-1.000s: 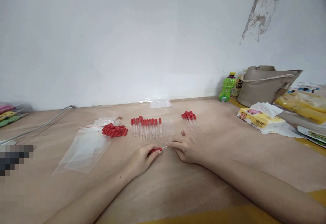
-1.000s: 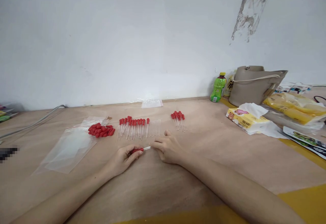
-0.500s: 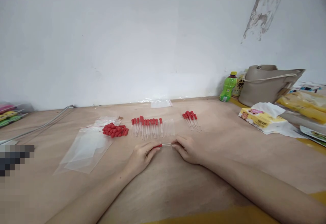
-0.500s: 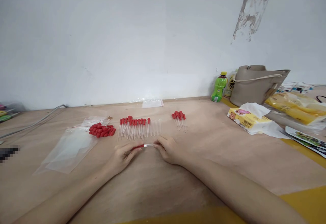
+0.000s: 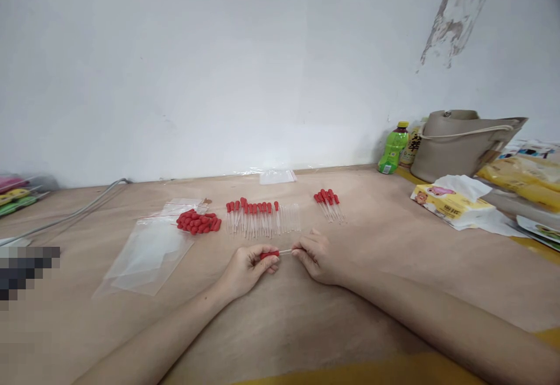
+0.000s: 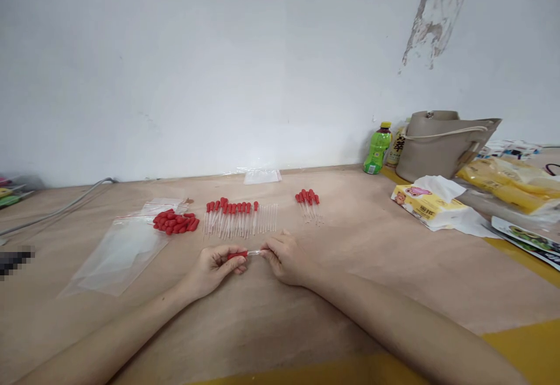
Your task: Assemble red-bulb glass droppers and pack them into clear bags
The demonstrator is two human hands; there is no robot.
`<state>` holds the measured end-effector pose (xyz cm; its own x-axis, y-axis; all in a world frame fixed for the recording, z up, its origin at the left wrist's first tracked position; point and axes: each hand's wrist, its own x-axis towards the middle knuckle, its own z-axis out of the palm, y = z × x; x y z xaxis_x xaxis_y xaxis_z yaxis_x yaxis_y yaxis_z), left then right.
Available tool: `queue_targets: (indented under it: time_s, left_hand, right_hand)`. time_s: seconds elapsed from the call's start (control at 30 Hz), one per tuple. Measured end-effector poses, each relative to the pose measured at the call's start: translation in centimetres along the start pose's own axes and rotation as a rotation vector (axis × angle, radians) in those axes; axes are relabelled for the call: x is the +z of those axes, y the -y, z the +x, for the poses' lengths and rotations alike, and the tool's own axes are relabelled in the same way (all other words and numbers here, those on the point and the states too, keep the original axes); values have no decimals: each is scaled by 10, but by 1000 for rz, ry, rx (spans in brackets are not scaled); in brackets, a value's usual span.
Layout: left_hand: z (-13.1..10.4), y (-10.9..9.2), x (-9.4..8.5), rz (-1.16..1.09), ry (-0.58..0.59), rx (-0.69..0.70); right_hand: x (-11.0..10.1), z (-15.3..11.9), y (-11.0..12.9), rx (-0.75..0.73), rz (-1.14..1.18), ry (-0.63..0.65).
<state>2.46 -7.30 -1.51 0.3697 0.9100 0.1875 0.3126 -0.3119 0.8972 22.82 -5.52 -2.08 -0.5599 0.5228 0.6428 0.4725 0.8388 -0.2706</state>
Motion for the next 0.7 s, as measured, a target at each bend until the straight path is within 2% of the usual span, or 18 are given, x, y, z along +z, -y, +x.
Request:
queue_targets:
  time_s: [0.3,0.4,0.5,0.6,0.7]
  left_hand:
    - [-1,1,-2,55,-1,18]
    - [1,6,-5,153,-43,38]
    - [3,8,-8,231,-133,87]
    - [3,5,-10,388,-212,156]
    - [4,2,-10,504,-157,225]
  right_hand:
    - [-4,5,1,51,-1,76]
    - [-9,6,1,34,-44,120]
    - [-16,7,-5,49,-114,148]
    - [-28,12,-21,260,-130,120]
    - [-43,21,-47,521,-188,71]
